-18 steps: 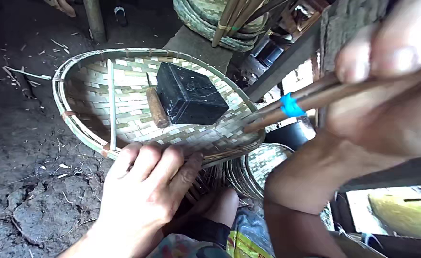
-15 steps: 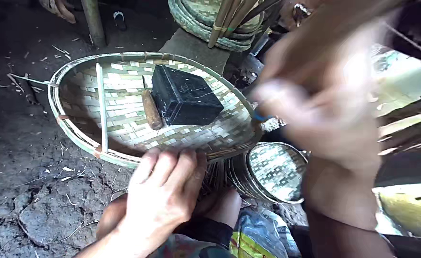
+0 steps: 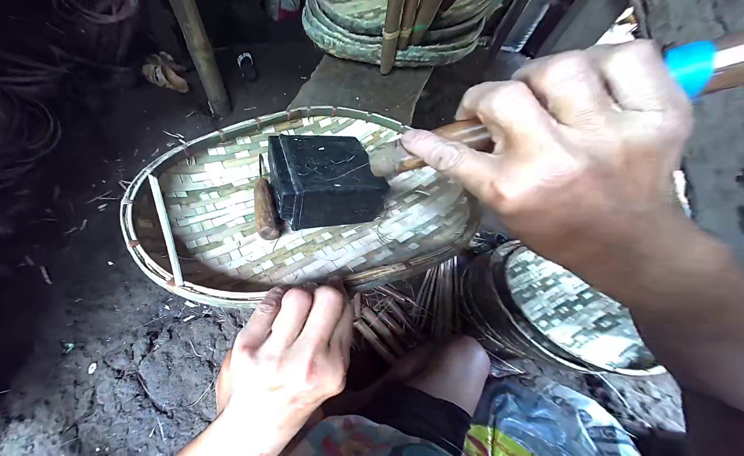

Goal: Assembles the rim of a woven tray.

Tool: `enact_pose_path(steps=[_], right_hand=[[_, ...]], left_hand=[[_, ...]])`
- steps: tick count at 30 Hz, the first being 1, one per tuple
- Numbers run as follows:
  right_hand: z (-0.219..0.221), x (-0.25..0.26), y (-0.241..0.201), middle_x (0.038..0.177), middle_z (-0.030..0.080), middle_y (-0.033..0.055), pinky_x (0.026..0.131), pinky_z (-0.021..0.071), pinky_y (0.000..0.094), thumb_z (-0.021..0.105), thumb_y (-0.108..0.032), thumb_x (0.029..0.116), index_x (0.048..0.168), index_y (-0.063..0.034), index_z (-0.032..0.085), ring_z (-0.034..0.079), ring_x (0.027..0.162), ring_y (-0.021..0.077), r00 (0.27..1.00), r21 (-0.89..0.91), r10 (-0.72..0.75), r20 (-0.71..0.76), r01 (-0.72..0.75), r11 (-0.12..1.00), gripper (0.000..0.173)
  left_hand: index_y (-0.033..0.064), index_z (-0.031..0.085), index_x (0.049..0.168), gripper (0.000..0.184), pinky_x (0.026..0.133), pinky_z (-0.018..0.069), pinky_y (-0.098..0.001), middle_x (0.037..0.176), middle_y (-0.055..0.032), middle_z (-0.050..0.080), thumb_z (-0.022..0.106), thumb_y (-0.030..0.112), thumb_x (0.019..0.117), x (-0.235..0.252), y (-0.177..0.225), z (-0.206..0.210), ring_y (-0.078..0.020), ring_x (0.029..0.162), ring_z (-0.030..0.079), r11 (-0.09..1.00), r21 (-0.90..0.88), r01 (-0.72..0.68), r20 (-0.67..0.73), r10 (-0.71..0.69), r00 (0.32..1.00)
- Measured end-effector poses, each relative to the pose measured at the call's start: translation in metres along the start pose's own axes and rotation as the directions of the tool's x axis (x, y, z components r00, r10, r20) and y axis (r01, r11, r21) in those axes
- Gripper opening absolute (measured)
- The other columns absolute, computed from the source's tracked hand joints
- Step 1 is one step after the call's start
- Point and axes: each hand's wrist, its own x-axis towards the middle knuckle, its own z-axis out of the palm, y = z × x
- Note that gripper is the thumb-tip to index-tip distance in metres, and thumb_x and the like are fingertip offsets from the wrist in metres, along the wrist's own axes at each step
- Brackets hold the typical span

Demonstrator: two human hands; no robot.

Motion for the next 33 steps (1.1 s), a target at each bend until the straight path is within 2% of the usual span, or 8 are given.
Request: enact_pose_path(steps=[10,14,17,24,27,29,31,33], right_hand=[[0.02,0.002,-0.015,0.088,0.063,0.0182,0.077,0.0433,0.0519,0.049,0.007,0.0982,0.11,-0.0051,0.074,0.06,0.08,0.0378,0.988,0.129,-0.151,0.033,0.145,0.981,0.031],[0.019,0.039,-0.029,0.094,0.063,0.0227,0.076,0.042,0.0543,0.047,0.01,0.0989,0.127,-0.0087,0.071,0.061,0.085,0.0427,0.981,0.184,-0.163,-0.104,0.18,0.966,0.041],[0.037,0.067,-0.047,0.086,0.064,0.0144,0.077,0.0429,0.0486,0.05,0.006,0.0969,0.111,-0.0109,0.076,0.062,0.08,0.033,0.932,0.272,-0.344,-0.11,0.362,0.892,0.033],[0.046,0.088,-0.06,0.085,0.065,0.0116,0.074,0.0438,0.0459,0.054,0.005,0.0946,0.116,-0.0185,0.077,0.062,0.078,0.0306,0.913,0.348,-0.386,-0.132,0.407,0.844,0.039],[0.025,0.095,-0.048,0.097,0.068,0.0219,0.076,0.0493,0.0522,0.053,0.004,0.098,0.131,-0.0115,0.07,0.066,0.089,0.0396,0.962,0.442,-0.214,-0.17,0.269,0.856,0.04],[0.002,0.097,-0.041,0.106,0.071,0.0132,0.086,0.0543,0.0347,0.058,-0.009,0.1022,0.13,-0.008,0.07,0.067,0.095,0.0201,0.967,0.591,0.047,-0.252,0.115,0.798,0.03],[-0.008,0.095,-0.04,0.089,0.068,-0.0095,0.075,0.0532,0.0144,0.064,-0.019,0.0986,0.098,-0.0131,0.069,0.063,0.081,-0.0046,0.879,0.831,0.366,-0.305,0.058,0.553,0.008],[-0.011,0.094,-0.047,0.073,0.069,-0.0055,0.069,0.0565,0.0172,0.057,-0.002,0.0949,0.078,-0.0127,0.063,0.067,0.069,0.0034,0.753,0.945,0.572,-0.326,0.242,0.22,0.021]], left_hand=[[0.0049,0.078,0.088,0.023,0.055,0.0441,-0.031,0.074,-0.007,0.07,0.057,0.001,0.095,0.001,0.01,-0.006,-0.0213,0.064,0.063,0.999,0.042,0.015,0.042,-0.016,0.999],[0.0016,0.076,0.091,0.021,0.056,0.0451,-0.031,0.075,-0.0092,0.066,0.056,-0.002,0.0939,0.003,0.013,-0.011,-0.0227,0.066,0.062,1.0,0.016,0.027,0.068,-0.028,0.997],[0.0017,0.074,0.085,0.02,0.057,0.046,-0.0306,0.074,-0.0085,0.065,0.057,-0.004,0.093,0.003,0.013,-0.009,-0.0217,0.065,0.061,1.0,0.002,0.017,0.053,-0.017,0.998],[0.0013,0.076,0.085,0.02,0.067,0.0536,-0.031,0.078,-0.0089,0.071,0.059,-0.005,0.0918,-0.003,0.01,-0.003,-0.0211,0.069,0.068,0.999,-0.037,-0.027,-0.025,0.026,0.999],[0.0063,0.079,0.101,0.023,0.1,0.0518,-0.0401,0.097,-0.0067,0.077,0.057,-0.001,0.097,-0.008,-0.007,-0.014,-0.0189,0.09,0.074,0.992,-0.12,-0.037,0.02,0.039,0.999],[0.0069,0.077,0.109,0.021,0.117,0.0313,-0.0543,0.11,-0.0083,0.075,0.058,0.003,0.1005,-0.011,-0.031,-0.024,-0.0198,0.102,0.071,0.966,-0.252,-0.054,0.039,0.066,0.997],[0.0086,0.078,0.104,0.012,0.118,0.0342,-0.0512,0.109,-0.0076,0.074,0.067,0.012,0.0983,-0.015,-0.062,-0.028,-0.0196,0.107,0.069,0.935,-0.352,-0.053,0.032,0.069,0.997],[0.0112,0.079,0.099,0.01,0.116,0.0371,-0.0492,0.103,-0.0066,0.074,0.073,0.017,0.0949,-0.021,-0.09,-0.025,-0.0216,0.108,0.068,0.89,-0.454,-0.038,0.074,0.08,0.994]])
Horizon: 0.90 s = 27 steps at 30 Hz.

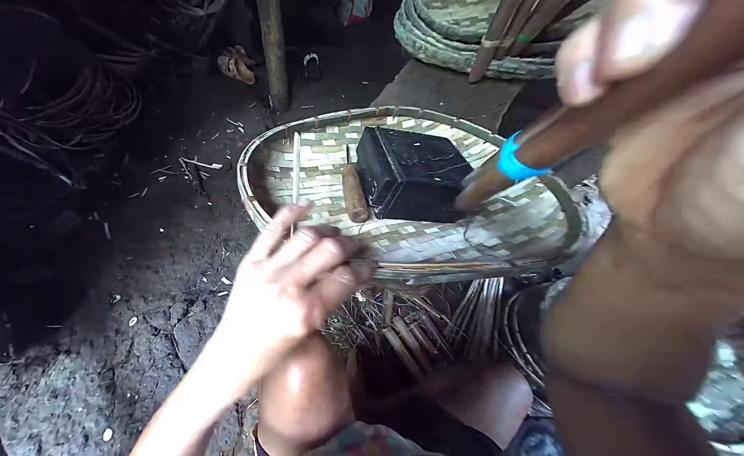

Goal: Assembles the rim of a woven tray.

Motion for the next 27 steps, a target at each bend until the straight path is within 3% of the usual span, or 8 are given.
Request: enact_pose_path(steps=[3,7,11,15,20,23,25,27], right_hand=[[0.018,-0.007,-0.004,0.059,0.061,-0.0009,0.056,0.0569,0.0189,0.032,0.004,0.0987,0.071,-0.011,0.053,0.064,0.055,0.008,0.99,0.302,-0.014,-0.14,0.056,0.952,0.038],[0.037,-0.012,0.002,0.053,0.053,-0.0006,0.045,0.0508,0.0188,0.032,0.002,0.1015,0.069,-0.0103,0.048,0.057,0.046,0.0067,0.985,0.414,0.069,-0.155,0.001,0.91,0.038],[0.04,-0.018,0.009,0.056,0.049,-0.0045,0.043,0.0502,0.0178,0.035,-0.003,0.1065,0.076,-0.0114,0.047,0.052,0.044,0.004,0.988,0.338,0.09,-0.128,-0.042,0.94,0.034],[0.048,-0.025,0.012,0.051,0.04,-0.0087,0.038,0.0485,0.0182,0.043,0.008,0.096,0.08,-0.0127,0.041,0.047,0.039,0.0016,0.965,0.213,0.047,-0.258,0.009,0.977,0.026],[0.05,-0.035,0.027,0.048,0.036,-0.0069,0.034,0.0432,0.0166,0.036,0.005,0.1014,0.086,-0.0106,0.039,0.042,0.034,0.0018,0.88,0.369,0.194,-0.434,-0.023,0.929,0.022],[0.049,-0.039,0.033,0.051,0.035,-0.0066,0.034,0.0421,0.015,0.033,0.001,0.1063,0.092,-0.0106,0.037,0.039,0.034,0.001,0.847,0.405,0.29,-0.445,-0.098,0.909,0.019],[0.051,-0.053,0.022,0.053,0.04,-0.009,0.036,0.0421,0.0148,0.042,-0.002,0.1015,0.09,-0.0135,0.04,0.043,0.039,-0.0001,0.895,0.26,0.204,-0.396,-0.103,0.96,0.016],[0.051,-0.057,0.023,0.054,0.046,-0.0106,0.038,0.0429,0.016,0.055,-0.005,0.0971,0.089,-0.0149,0.047,0.046,0.042,-0.0003,0.918,0.257,0.151,-0.367,-0.056,0.965,0.015]], left_hand=[[0.017,0.082,0.099,0.015,0.121,0.0263,-0.0535,0.1,-0.0012,0.075,0.075,0.029,0.0926,-0.005,-0.025,0.001,-0.0217,0.116,0.065,0.985,-0.162,0.051,0.064,-0.041,0.997],[0.0228,0.083,0.102,0.024,0.121,0.0131,-0.0666,0.093,0.0072,0.075,0.076,0.041,0.0891,-0.005,-0.035,0.001,-0.0154,0.107,0.067,0.963,-0.245,0.111,0.149,-0.075,0.986],[0.0189,0.083,0.099,0.02,0.121,0.0198,-0.0638,0.081,0.0061,0.072,0.07,0.034,0.0948,-0.002,-0.036,0.0,-0.0114,0.087,0.068,0.95,-0.296,0.097,0.149,-0.054,0.987],[0.0162,0.083,0.088,0.018,0.117,0.027,-0.0559,0.071,0.0051,0.068,0.071,0.029,0.0934,-0.005,-0.029,0.009,-0.0085,0.071,0.062,0.948,-0.304,0.098,0.06,-0.084,0.995],[0.0169,0.083,0.088,0.017,0.101,0.0357,-0.0423,0.074,0.0035,0.071,0.072,0.028,0.0943,-0.009,-0.017,0.02,-0.0079,0.071,0.058,0.951,-0.288,0.115,-0.031,-0.129,0.991],[0.0167,0.082,0.087,0.015,0.092,0.0345,-0.0376,0.079,0.002,0.072,0.071,0.025,0.0943,-0.011,-0.008,0.028,-0.0092,0.075,0.057,0.961,-0.252,0.116,-0.076,-0.14,0.987],[0.0174,0.081,0.087,0.013,0.092,0.0344,-0.0373,0.081,0.0019,0.072,0.072,0.023,0.0945,-0.012,-0.003,0.032,-0.0096,0.077,0.057,0.965,-0.237,0.116,-0.1,-0.143,0.985],[0.0171,0.08,0.086,0.013,0.09,0.0342,-0.036,0.079,0.0018,0.071,0.073,0.023,0.0937,-0.011,0.0,0.036,-0.0097,0.075,0.056,0.971,-0.208,0.12,-0.141,-0.151,0.978]])
